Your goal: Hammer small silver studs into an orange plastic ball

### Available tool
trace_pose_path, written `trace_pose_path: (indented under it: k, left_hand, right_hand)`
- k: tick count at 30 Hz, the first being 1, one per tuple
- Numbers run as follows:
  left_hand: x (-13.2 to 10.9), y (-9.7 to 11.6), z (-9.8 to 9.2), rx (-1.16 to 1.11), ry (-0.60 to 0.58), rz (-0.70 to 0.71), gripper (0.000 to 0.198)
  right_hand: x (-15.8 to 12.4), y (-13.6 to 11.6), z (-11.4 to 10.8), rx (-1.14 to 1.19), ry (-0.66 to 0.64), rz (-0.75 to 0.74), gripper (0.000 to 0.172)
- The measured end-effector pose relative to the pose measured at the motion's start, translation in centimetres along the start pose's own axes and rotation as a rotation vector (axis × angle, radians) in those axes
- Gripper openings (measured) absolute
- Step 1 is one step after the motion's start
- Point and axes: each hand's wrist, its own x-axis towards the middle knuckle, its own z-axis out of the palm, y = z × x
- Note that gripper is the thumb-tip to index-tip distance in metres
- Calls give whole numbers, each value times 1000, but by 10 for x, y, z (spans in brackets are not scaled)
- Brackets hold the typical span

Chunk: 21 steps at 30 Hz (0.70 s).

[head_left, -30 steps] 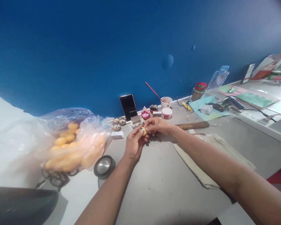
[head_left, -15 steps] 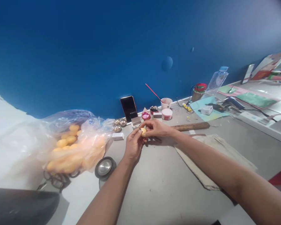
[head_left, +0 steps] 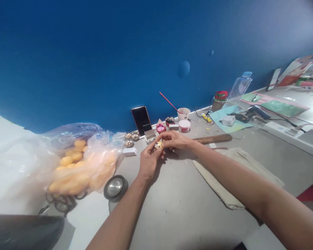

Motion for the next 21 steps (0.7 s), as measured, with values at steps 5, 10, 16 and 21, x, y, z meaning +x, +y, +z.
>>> trace_pose_path:
  k: [5,10,16,21]
  left_hand:
    - [-5,4,4,178,29,53,59]
    - [-6,4,4,264,11,72,56]
    - [-5,3,2,250,-6,73,59]
    - [-4,1,2,151,5,64,55]
  right_hand:
    - [-2,-6,1,-27,20,22,27]
    - [0,-3,3,-55,39,-14,25]
    - [-1,-6,0,-31,2,-11,23]
    - [0,-4,-2,-12,-38,12,27]
